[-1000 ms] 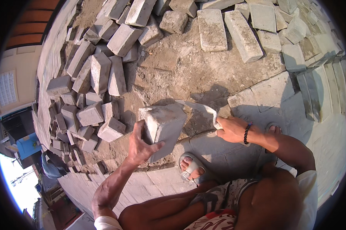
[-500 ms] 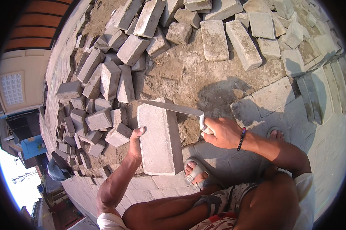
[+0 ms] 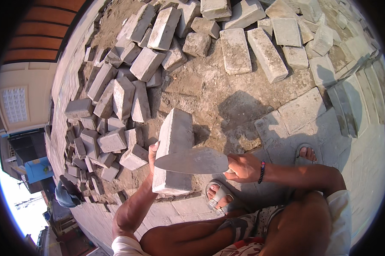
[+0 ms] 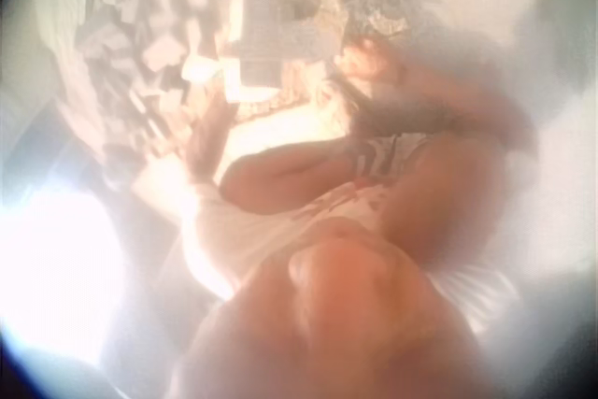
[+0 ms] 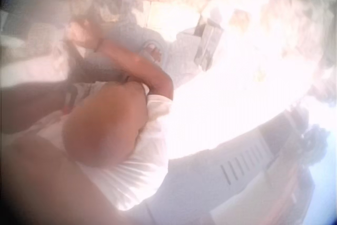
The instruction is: The person repeatedly picks up rectangular bricks from a pile, uses a trowel to scrape and wipe their surfaces, and places them back into the pile. The person handles bricks one at a time, turning them over to clean different sides.
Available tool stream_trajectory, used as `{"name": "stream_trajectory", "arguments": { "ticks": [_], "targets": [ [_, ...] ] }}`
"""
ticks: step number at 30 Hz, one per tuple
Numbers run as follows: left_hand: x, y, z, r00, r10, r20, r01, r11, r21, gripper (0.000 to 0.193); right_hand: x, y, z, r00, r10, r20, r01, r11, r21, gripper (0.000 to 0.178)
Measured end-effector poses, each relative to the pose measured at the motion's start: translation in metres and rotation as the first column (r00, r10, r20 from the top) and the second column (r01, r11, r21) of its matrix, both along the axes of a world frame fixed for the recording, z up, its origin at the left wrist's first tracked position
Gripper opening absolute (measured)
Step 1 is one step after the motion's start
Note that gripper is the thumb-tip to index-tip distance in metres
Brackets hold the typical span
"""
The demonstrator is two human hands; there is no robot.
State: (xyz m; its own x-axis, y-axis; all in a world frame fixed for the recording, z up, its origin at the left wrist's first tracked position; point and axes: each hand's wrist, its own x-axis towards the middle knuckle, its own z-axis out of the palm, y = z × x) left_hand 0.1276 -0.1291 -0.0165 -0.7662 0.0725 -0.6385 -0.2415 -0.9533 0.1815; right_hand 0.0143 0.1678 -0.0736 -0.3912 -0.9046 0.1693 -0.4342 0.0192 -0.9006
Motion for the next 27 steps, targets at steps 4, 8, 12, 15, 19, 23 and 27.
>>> {"name": "stream_trajectory", "arguments": {
  "ticks": [4,8,12,15,19,23,27],
  "targets": [
    [-0.007,0.013,0.009,0.999,-0.046,0.028,0.047,0.999,-0.011,0.067,-0.051,-0.018,-0.011,0.995,-0.092,0.043,0.071,0.931,0.359,0.032],
    [-0.013,0.020,0.016,0.997,-0.002,0.081,-0.004,0.997,0.072,0.071,-0.069,-0.012,-0.021,0.984,-0.145,0.102,0.087,0.896,0.435,0.033],
    [-0.016,0.016,0.012,0.988,-0.083,0.130,0.092,0.994,-0.063,0.075,-0.059,-0.004,0.021,0.957,-0.096,0.274,0.024,0.967,0.256,0.031],
    [-0.022,0.015,0.012,0.981,-0.100,0.166,0.114,0.991,-0.075,0.076,-0.073,-0.011,0.021,0.971,-0.085,0.222,0.000,0.933,0.360,0.031],
    [-0.021,0.012,0.003,0.973,0.012,0.232,0.036,0.979,-0.202,0.073,-0.080,-0.012,0.010,0.913,-0.257,0.316,0.074,0.868,0.492,0.031],
    [-0.031,0.013,-0.003,0.973,0.068,0.221,0.015,0.936,-0.352,0.080,-0.067,-0.005,0.040,0.866,-0.375,0.331,0.215,0.877,0.430,0.029],
    [-0.036,0.008,-0.008,0.972,0.110,0.209,-0.018,0.917,-0.397,0.079,-0.039,0.004,0.058,0.956,-0.294,0.013,0.289,0.946,0.144,0.030]
  ]
}}
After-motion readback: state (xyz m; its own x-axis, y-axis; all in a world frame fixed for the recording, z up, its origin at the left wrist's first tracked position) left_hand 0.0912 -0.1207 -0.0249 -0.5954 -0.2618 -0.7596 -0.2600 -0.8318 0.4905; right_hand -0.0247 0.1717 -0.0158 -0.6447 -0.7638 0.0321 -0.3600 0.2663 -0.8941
